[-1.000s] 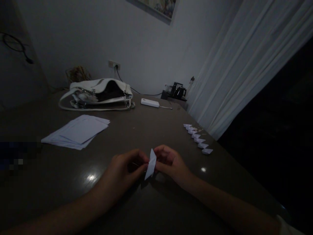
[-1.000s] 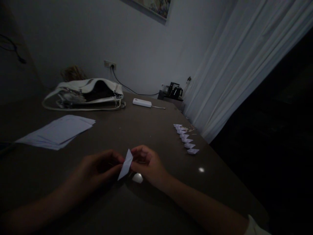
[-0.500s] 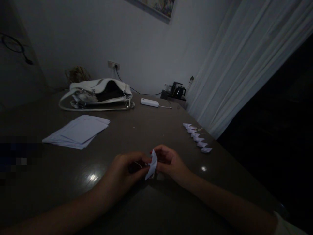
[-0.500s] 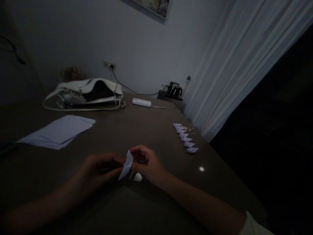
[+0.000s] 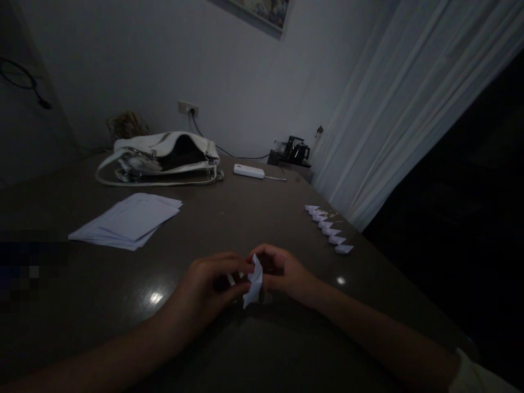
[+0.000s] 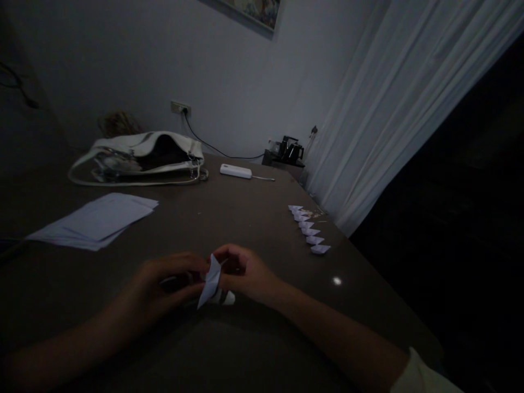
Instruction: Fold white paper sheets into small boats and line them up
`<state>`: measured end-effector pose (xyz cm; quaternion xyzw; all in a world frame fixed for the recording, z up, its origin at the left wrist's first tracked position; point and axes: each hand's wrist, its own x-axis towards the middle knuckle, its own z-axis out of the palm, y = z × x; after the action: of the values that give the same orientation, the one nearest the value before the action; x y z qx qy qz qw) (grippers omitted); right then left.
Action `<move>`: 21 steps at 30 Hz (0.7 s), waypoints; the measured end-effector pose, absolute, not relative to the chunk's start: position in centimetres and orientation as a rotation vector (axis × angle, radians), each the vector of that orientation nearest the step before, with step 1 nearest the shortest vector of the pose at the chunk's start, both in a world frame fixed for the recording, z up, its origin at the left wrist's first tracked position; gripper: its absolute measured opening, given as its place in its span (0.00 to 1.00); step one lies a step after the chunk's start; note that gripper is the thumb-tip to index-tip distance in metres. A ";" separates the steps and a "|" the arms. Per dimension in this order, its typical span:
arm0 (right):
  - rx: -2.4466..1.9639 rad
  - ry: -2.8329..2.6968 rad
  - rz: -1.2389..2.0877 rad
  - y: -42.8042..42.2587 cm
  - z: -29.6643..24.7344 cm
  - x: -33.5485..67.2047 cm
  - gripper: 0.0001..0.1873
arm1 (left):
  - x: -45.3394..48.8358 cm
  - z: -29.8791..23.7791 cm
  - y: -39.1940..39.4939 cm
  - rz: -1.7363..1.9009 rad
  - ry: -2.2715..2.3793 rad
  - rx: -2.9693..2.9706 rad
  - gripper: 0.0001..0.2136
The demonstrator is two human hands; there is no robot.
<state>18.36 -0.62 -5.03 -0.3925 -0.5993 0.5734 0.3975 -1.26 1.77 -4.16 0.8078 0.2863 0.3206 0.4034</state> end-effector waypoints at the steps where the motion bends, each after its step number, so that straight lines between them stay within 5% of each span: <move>1: -0.991 -1.530 1.457 -0.6 -5.0 18.4 0.18 | -1.3 -4.2 1.8 0.805 0.708 2.041 0.08; 21: -1.117 -1.423 1.308 -0.9 -5.1 17.6 0.16 | -1.2 -3.7 1.7 0.937 0.770 2.135 0.09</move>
<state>17.57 -0.90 -5.12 -0.4497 -0.5727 0.5263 0.4391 -1.22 1.66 -3.69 0.8188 0.2952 0.3592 0.3366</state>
